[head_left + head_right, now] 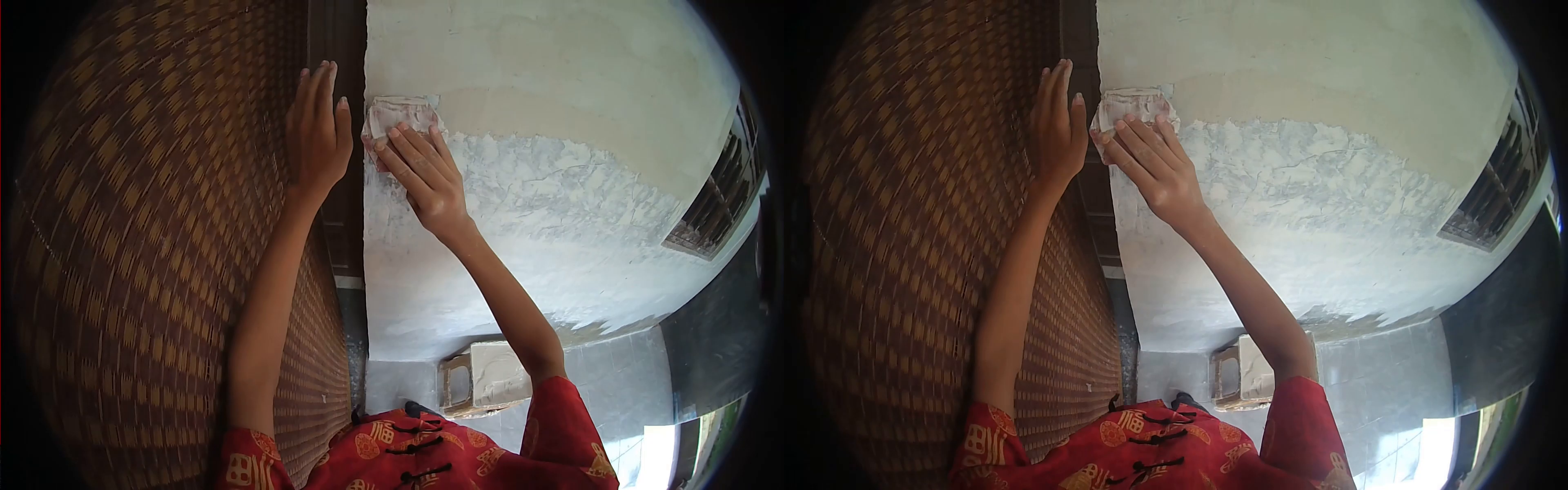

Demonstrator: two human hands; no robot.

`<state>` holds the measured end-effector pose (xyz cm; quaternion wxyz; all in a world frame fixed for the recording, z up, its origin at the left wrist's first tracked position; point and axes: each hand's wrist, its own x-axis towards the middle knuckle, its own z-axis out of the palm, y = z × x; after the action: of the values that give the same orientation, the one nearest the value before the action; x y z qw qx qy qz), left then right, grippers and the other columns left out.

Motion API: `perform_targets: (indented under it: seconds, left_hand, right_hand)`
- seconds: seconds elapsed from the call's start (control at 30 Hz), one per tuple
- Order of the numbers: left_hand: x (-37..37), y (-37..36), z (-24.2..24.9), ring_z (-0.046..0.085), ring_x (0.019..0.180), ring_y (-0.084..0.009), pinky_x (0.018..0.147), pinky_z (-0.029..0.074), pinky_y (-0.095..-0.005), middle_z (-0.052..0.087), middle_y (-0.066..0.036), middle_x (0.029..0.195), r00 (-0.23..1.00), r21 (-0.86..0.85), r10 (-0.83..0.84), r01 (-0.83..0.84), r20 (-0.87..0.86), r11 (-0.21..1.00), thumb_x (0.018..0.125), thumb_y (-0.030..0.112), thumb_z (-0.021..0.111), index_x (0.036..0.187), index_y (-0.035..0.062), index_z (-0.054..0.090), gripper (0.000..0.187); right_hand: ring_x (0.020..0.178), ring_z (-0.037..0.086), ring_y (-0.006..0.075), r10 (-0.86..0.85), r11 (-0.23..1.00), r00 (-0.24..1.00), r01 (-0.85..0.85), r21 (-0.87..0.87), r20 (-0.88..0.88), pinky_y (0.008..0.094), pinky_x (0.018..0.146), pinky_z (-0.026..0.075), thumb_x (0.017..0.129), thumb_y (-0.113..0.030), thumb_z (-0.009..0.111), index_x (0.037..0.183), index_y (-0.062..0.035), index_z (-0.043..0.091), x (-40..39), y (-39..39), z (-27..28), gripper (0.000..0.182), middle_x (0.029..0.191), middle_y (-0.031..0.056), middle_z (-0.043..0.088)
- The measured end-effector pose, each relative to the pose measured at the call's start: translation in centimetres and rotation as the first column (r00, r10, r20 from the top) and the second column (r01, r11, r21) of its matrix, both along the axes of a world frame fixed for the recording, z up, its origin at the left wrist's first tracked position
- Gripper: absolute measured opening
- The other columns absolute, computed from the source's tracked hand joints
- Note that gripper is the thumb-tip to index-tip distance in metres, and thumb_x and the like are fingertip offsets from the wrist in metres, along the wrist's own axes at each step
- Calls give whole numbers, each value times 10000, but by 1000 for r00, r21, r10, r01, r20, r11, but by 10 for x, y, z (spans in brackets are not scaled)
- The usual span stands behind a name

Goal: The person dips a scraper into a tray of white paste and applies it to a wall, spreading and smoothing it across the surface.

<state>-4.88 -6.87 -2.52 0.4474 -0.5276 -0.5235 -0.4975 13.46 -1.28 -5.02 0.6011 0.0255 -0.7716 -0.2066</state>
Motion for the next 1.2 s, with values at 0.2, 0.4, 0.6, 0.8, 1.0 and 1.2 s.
perform_targets:
  seconds: [0.2, 0.4, 0.6, 0.8, 1.0, 1.2]
  left_hand:
    - [-11, 10, 1, 383, 1394, -373, 1077, 350, -513, 476, -142, 1450, 1000, 34, 15, -15, -8, 999, 995, 174, 461, 1428, 46, 445, 452]
    - [-17, 10, 1, 389, 1388, -380, 1076, 348, -518, 490, -139, 1436, 1000, 24, 21, -21, 0, 999, 991, 169, 474, 1423, 51, 455, 448]
    - [-19, 8, 0, 381, 1393, -378, 1075, 350, -517, 478, -137, 1445, 1000, -14, 27, -27, 7, 1000, 998, 187, 468, 1420, 56, 455, 443]
    - [-20, 14, -6, 385, 1391, -377, 1076, 351, -511, 479, -138, 1445, 1000, 2, 13, -13, -14, 1000, 994, 202, 484, 1417, 55, 456, 449]
    - [-17, 22, -11, 384, 1395, -367, 1074, 356, -502, 478, -140, 1445, 999, 11, -46, 46, -20, 999, 993, 227, 496, 1421, 55, 448, 465]
    - [-20, 23, -5, 380, 1398, -363, 1071, 358, -502, 475, -133, 1448, 998, 30, -39, 40, -44, 999, 991, 235, 498, 1427, 61, 442, 473]
  right_hand:
    - [1236, 589, 236, -35, 997, 999, 34, 72, 8, 487, 1084, 404, 828, -119, 715, 1190, -141, 697, -14, 25, -2, 363, 1255, 55, 661]
    - [1271, 559, 198, -101, 993, 995, 100, 63, 13, 454, 1102, 382, 850, -131, 686, 1184, -156, 704, -24, 38, -12, 335, 1266, 19, 658]
    - [1311, 521, 169, -147, 987, 983, 152, -44, 107, 443, 1109, 363, 883, -96, 608, 1187, -168, 710, -24, 42, -18, 329, 1292, -2, 650]
    - [1304, 527, 160, -133, 980, 981, 152, -132, 143, 432, 1098, 361, 886, -93, 592, 1196, -167, 708, -21, 38, -41, 339, 1299, 3, 649]
    - [1293, 539, 181, -145, 966, 970, 181, -183, 196, 440, 1092, 358, 889, -76, 584, 1206, -138, 699, -8, 23, -69, 343, 1280, 22, 659]
    - [1045, 674, 242, 1, 956, 999, -13, -293, -42, 387, 887, 514, 882, 13, 612, 1232, -76, 669, 21, -22, -34, 365, 1111, 126, 708]
